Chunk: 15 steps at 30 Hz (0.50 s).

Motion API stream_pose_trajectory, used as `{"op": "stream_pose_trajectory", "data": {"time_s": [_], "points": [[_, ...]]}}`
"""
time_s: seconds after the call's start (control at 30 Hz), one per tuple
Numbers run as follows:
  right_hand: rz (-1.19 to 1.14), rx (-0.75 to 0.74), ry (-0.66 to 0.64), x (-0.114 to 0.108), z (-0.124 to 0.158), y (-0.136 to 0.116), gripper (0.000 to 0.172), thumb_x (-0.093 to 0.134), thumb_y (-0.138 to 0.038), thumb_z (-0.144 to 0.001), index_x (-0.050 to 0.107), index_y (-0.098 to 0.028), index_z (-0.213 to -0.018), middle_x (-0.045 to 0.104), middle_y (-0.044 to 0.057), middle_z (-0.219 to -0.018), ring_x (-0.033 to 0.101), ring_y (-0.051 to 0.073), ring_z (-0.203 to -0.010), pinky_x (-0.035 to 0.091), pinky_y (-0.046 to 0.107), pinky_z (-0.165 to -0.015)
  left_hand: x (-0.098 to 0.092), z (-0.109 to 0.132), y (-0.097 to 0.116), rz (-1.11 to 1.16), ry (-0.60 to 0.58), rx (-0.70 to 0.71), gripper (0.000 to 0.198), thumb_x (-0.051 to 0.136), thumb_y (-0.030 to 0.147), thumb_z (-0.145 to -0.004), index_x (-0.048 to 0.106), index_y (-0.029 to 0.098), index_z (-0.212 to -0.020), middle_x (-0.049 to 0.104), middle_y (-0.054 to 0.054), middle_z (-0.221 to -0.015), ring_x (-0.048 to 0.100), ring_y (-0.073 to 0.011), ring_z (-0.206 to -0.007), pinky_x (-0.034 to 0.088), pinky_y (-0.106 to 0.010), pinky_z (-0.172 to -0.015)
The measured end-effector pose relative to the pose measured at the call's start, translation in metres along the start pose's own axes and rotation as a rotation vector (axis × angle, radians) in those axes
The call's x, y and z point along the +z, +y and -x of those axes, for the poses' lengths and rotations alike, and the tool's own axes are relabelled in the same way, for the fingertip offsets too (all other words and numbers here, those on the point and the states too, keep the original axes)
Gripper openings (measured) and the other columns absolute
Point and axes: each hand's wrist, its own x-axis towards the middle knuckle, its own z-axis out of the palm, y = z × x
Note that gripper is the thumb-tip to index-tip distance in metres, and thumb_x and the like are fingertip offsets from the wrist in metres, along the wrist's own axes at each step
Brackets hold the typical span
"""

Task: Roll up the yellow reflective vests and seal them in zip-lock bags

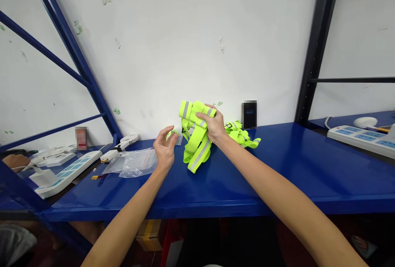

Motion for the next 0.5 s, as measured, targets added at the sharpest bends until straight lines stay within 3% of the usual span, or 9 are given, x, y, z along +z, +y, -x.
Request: {"op": "stream_pose_trajectory", "data": {"time_s": [0.1,0.2,0.3,0.4,0.5], "points": [[-0.015,-0.008,-0.046,0.005,0.007,-0.010,0.052,0.086,-0.022,-0.049,0.060,-0.021,-0.094,0.069,-0.002,-0.082,0.066,0.019,-0.078,0.057,0.037,-0.073,0.001,0.002,-0.014,0.058,-0.103,-0.093,0.059,0.073,0.044,-0.076,0.054,0.024,-0.128,0.052,-0.012,-0.136,0.045,-0.0283,-0.131,0.038,-0.042,-0.107],[-0.014,-0.016,-0.074,0.013,0.011,-0.017,0.051,0.086,-0.021,-0.050,0.060,-0.021,-0.093,0.068,-0.002,-0.082,0.066,0.019,-0.076,0.057,0.036,-0.072,0.003,0.008,-0.020,0.300,-0.378,-0.321,0.089,0.074,0.057,-0.069,0.037,0.027,-0.144,0.044,-0.012,-0.145,0.039,-0.0309,-0.136,0.037,-0.043,-0.108],[0.001,-0.053,-0.049,0.020,0.010,-0.012,0.050,0.084,-0.024,-0.054,0.059,-0.021,-0.097,0.068,-0.001,-0.084,0.066,0.019,-0.075,0.057,0.037,-0.072,0.015,0.016,-0.015,0.513,-0.599,-0.524,0.104,0.080,0.063,-0.055,0.039,0.023,-0.141,0.055,-0.014,-0.135,0.050,-0.0345,-0.126,0.043,-0.043,-0.101],[0.042,-0.092,0.034,0.022,0.004,0.003,0.049,0.082,-0.027,-0.056,0.060,-0.019,-0.099,0.068,-0.001,-0.083,0.065,0.019,-0.075,0.056,0.036,-0.072,0.033,0.026,-0.003,0.592,-0.677,-0.711,0.095,0.088,0.049,-0.050,0.049,0.018,-0.132,0.065,-0.013,-0.118,0.060,-0.0329,-0.112,0.048,-0.042,-0.094],[0.121,-0.115,0.129,0.014,-0.003,0.017,0.050,0.081,-0.030,-0.055,0.061,-0.018,-0.099,0.068,0.001,-0.083,0.064,0.019,-0.074,0.055,0.035,-0.071,0.047,0.035,0.006,0.590,-0.651,-0.866,0.076,0.088,0.031,-0.054,0.056,0.015,-0.120,0.069,-0.011,-0.103,0.067,-0.0254,-0.092,0.051,-0.038,-0.086]]}}
